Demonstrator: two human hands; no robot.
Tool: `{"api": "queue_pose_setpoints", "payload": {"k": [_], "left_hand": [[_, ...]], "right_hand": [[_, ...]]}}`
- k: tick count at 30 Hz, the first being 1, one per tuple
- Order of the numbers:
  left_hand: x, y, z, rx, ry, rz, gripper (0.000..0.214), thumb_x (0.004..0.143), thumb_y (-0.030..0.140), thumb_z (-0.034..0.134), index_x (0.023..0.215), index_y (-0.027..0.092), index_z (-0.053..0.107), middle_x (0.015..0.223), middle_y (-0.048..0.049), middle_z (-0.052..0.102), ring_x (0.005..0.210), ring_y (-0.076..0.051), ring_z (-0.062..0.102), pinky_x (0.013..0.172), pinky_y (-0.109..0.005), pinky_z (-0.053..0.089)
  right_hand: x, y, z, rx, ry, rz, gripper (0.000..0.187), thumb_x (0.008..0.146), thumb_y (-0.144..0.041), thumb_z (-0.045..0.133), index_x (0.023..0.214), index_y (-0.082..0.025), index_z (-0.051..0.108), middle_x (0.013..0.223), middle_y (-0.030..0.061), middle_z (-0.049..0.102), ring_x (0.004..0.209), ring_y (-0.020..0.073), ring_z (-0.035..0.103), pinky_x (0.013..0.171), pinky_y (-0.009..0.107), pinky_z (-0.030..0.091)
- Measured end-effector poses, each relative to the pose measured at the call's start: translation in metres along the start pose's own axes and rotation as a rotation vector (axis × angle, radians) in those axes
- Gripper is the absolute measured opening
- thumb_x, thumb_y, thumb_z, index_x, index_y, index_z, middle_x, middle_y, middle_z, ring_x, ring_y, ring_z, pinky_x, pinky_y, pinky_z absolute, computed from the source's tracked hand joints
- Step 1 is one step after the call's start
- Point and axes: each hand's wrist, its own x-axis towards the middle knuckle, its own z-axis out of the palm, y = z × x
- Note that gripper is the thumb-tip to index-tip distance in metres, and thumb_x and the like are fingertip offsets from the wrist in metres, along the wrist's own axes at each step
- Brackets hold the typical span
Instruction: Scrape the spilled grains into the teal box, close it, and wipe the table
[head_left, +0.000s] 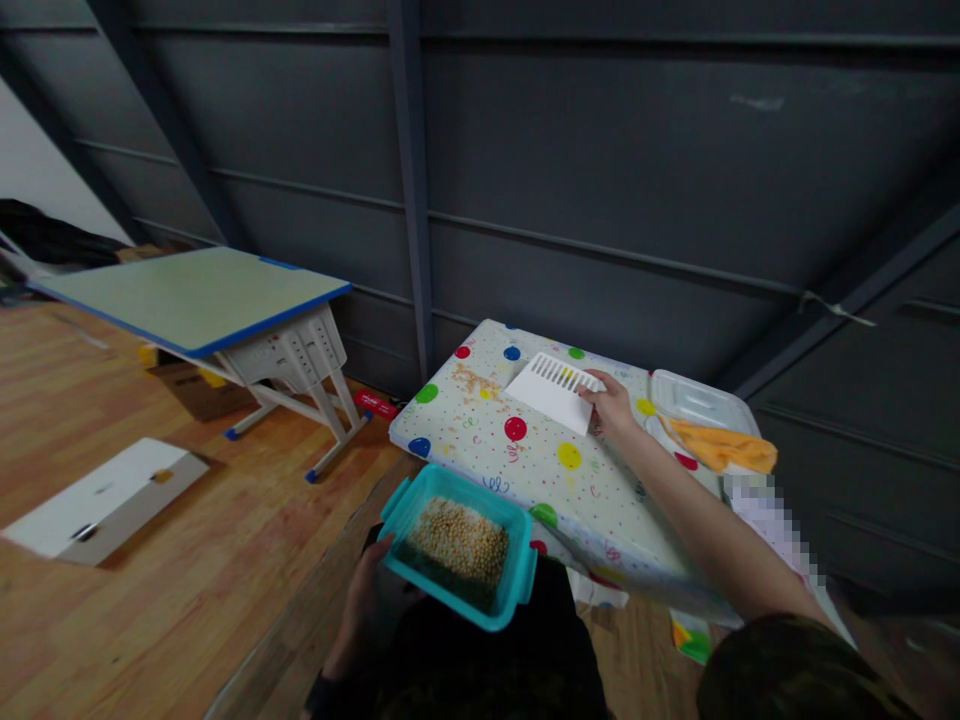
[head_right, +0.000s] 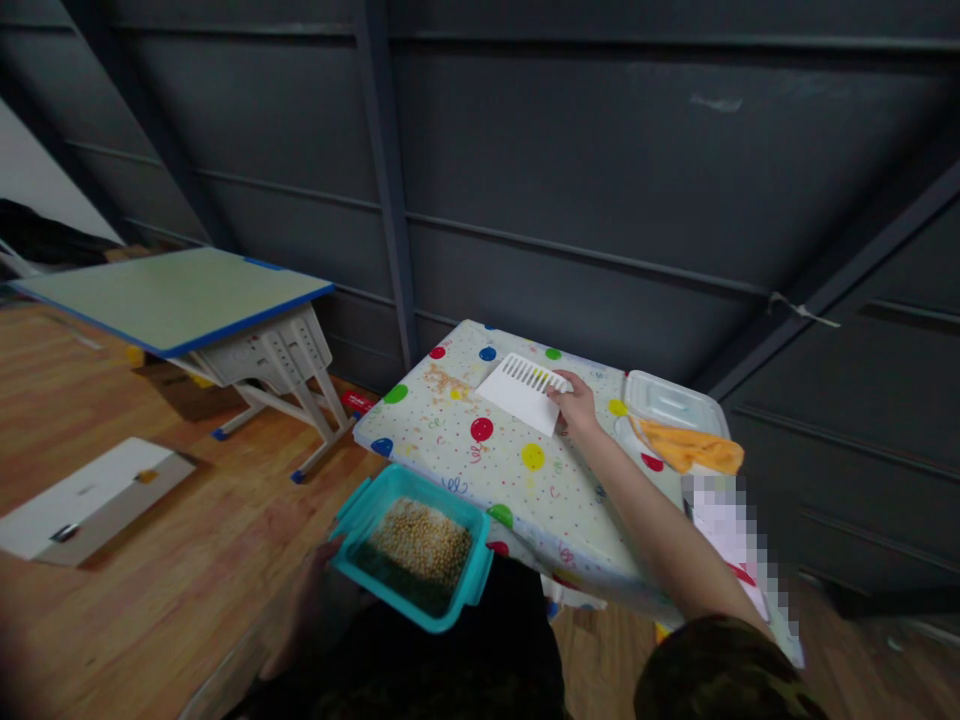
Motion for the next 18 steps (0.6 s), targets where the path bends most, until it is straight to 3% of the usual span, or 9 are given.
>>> {"api": "queue_pose_setpoints", "payload": {"k": [7, 12, 18], "left_hand": [[-0.003, -0.001, 0.001, 0.093, -0.006, 0.081, 0.043, 0.082, 0.034, 0.064, 0.122, 0.020, 0.059, 0.112, -0.0108, 0.077, 0.109, -0.035, 0.072, 0.087, -0.051, 0.059], [-0.007, 0.001, 0.009, 0.096, 0.035, 0.083, 0.041, 0.079, 0.033, 0.065, 0.118, 0.021, 0.059, 0.111, -0.0105, 0.077, 0.111, -0.035, 0.070, 0.085, -0.049, 0.059], [-0.005, 0.001, 0.008, 0.115, 0.011, 0.094, 0.046, 0.081, 0.038, 0.065, 0.124, 0.023, 0.058, 0.116, -0.0096, 0.075, 0.110, -0.035, 0.071, 0.089, -0.052, 0.057]], "right_hand": [[-0.046, 0.015, -0.003, 0.051, 0.024, 0.010, 0.058, 0.051, -0.035, 0.079, 0.106, -0.025, 0.062, 0.073, -0.0033, 0.064, 0.057, 0.0164, 0.057, 0.045, 0.025, 0.043], [-0.086, 0.013, -0.001, 0.074, -0.057, 0.055, 0.059, 0.053, -0.036, 0.082, 0.106, -0.026, 0.059, 0.077, -0.0017, 0.067, 0.060, 0.0184, 0.061, 0.047, 0.027, 0.047], [-0.126, 0.010, 0.003, 0.072, -0.161, 0.078, 0.058, 0.056, -0.042, 0.083, 0.106, -0.029, 0.057, 0.074, -0.0019, 0.069, 0.055, 0.0182, 0.060, 0.044, 0.026, 0.044]]}}
